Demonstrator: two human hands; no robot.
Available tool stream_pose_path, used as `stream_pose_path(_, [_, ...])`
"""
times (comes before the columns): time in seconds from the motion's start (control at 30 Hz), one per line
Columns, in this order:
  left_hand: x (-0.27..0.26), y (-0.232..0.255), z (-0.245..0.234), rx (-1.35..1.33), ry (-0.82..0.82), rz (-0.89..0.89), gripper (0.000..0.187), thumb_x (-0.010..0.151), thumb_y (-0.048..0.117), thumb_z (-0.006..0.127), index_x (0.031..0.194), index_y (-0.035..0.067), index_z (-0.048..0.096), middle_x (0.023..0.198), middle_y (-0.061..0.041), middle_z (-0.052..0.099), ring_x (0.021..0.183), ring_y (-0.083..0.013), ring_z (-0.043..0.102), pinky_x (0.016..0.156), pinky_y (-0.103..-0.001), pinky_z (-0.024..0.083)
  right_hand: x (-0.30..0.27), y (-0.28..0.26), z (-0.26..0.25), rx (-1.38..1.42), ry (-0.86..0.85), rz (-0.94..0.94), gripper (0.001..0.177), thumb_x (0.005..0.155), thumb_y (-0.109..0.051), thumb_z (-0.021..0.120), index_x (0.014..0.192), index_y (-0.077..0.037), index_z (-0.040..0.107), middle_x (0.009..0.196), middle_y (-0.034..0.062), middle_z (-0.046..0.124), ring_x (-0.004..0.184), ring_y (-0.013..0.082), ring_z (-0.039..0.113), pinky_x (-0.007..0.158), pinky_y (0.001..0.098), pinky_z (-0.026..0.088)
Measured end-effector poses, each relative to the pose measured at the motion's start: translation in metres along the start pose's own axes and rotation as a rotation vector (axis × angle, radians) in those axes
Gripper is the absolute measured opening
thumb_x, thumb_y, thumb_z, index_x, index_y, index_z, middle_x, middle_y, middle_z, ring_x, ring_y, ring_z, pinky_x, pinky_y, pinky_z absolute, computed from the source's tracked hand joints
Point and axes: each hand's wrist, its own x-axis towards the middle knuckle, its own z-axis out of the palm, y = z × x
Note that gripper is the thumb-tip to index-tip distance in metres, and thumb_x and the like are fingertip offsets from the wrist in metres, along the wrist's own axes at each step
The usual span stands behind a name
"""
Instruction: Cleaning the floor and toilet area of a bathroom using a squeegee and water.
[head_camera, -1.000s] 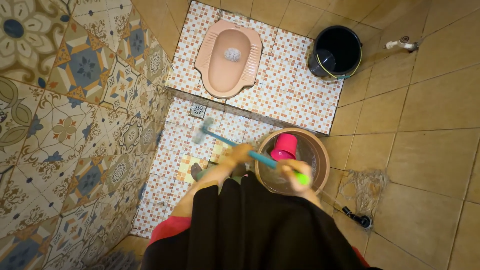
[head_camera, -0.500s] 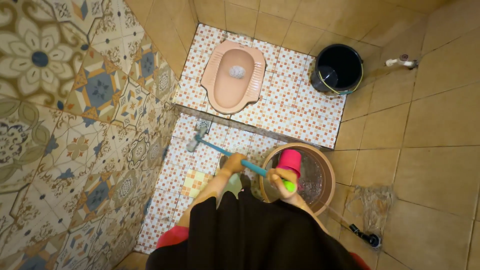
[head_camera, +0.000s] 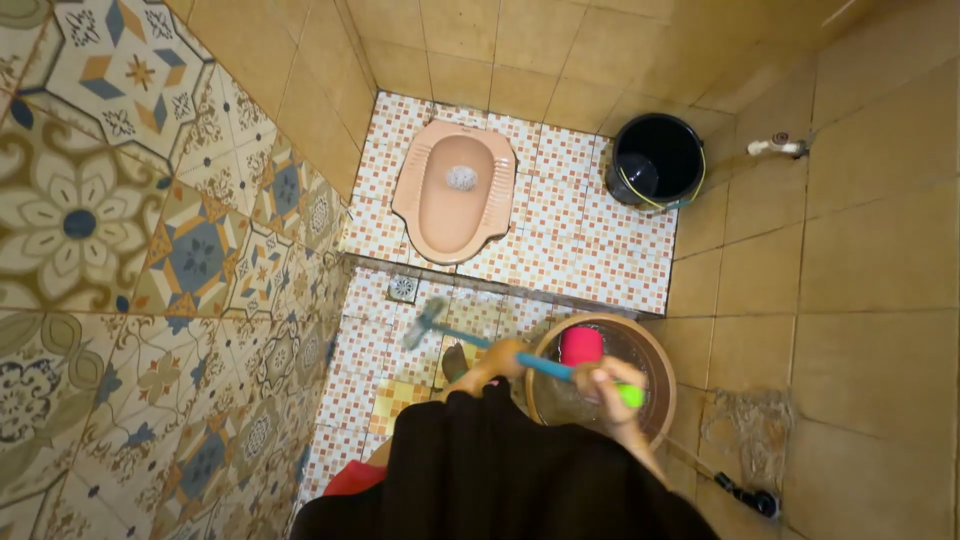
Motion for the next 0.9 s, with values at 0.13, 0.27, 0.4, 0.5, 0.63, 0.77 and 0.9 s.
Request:
stream_pose_path(0.13, [-0.037, -0.047, -0.049, 0.183, 0.092, -0.203, 0.018, 0.073, 0.027, 0.073, 0.084, 0.013, 0.076, 0.085, -0.018, 0.072, 0.083, -0.0425, 0.068, 0.073, -0.052, 0.054, 0.013, 0.062, 0.031, 0.009, -0.124, 0.066, 0.036, 0.102, -0.012, 0.056, 0.069, -0.005, 0.043, 0.060, 0.0023, 0.044, 0.055, 0.0148, 0.042, 0.054, 0.0329, 0.035])
stream_pose_path(0.27, [-0.024, -0.053, -0.053, 0.180, 0.041, -0.175, 0.018, 0.076, 0.030, 0.075, 0.076, 0.012, 0.074, 0.081, -0.017, 0.072, 0.079, -0.0399, 0.069, 0.073, -0.051, 0.054, 0.021, 0.031, 0.045, -0.075, -0.137, 0.124, 0.035, 0.102, -0.011, 0.055, 0.069, -0.003, 0.048, 0.062, 0.0043, 0.048, 0.057, 0.0157, 0.044, 0.055, 0.0341, 0.036])
stream_pose_path(0.4, [0.020, -0.006, -0.019, 0.003, 0.025, 0.092, 0.017, 0.068, 0.024, 0.073, 0.077, 0.011, 0.069, 0.077, -0.015, 0.070, 0.076, -0.0384, 0.068, 0.069, -0.049, 0.054, 0.024, -0.023, 0.024, -0.363, -0.028, 0.037, 0.036, 0.097, -0.012, 0.057, 0.062, -0.004, 0.051, 0.055, 0.0043, 0.053, 0.048, 0.0136, 0.046, 0.048, 0.0298, 0.037])
stream_pose_path(0.5, [0.022, 0.006, -0.023, -0.080, -0.019, 0.042, 0.013, 0.076, 0.024, 0.070, 0.080, 0.012, 0.070, 0.079, -0.015, 0.069, 0.078, -0.0381, 0.068, 0.070, -0.048, 0.054, 0.033, -0.036, 0.034, -0.085, 0.008, -0.030, 0.036, 0.103, -0.013, 0.057, 0.069, -0.005, 0.047, 0.059, 0.0021, 0.045, 0.054, 0.0128, 0.042, 0.058, 0.0302, 0.038])
stream_pose_path(0.63, [-0.008, -0.033, -0.049, -0.006, 0.080, -0.032, 0.018, 0.075, 0.028, 0.073, 0.079, 0.010, 0.072, 0.083, -0.018, 0.070, 0.081, -0.0404, 0.068, 0.073, -0.050, 0.054, 0.026, 0.023, 0.042, -0.097, -0.020, 0.028, 0.034, 0.100, -0.013, 0.054, 0.069, -0.004, 0.046, 0.059, 0.0043, 0.047, 0.054, 0.0147, 0.043, 0.054, 0.0310, 0.036])
stream_pose_path(0.77, [-0.019, -0.065, -0.067, 0.239, 0.142, -0.124, 0.016, 0.075, 0.028, 0.073, 0.075, 0.013, 0.076, 0.084, -0.015, 0.073, 0.084, -0.0403, 0.068, 0.076, -0.051, 0.054, 0.037, 0.040, 0.069, -0.018, -0.060, 0.079, 0.037, 0.102, -0.010, 0.052, 0.067, -0.004, 0.041, 0.060, 0.0044, 0.047, 0.057, 0.0143, 0.044, 0.055, 0.0325, 0.038])
stream_pose_path(0.9, [0.020, -0.025, -0.054, 0.041, -0.001, 0.050, 0.020, 0.071, 0.030, 0.076, 0.076, 0.011, 0.073, 0.079, -0.017, 0.070, 0.078, -0.0412, 0.067, 0.071, -0.051, 0.053, 0.045, -0.004, 0.057, -0.161, 0.084, 0.024, 0.038, 0.100, -0.008, 0.053, 0.064, -0.004, 0.040, 0.058, 0.0043, 0.045, 0.053, 0.0134, 0.041, 0.051, 0.0319, 0.033])
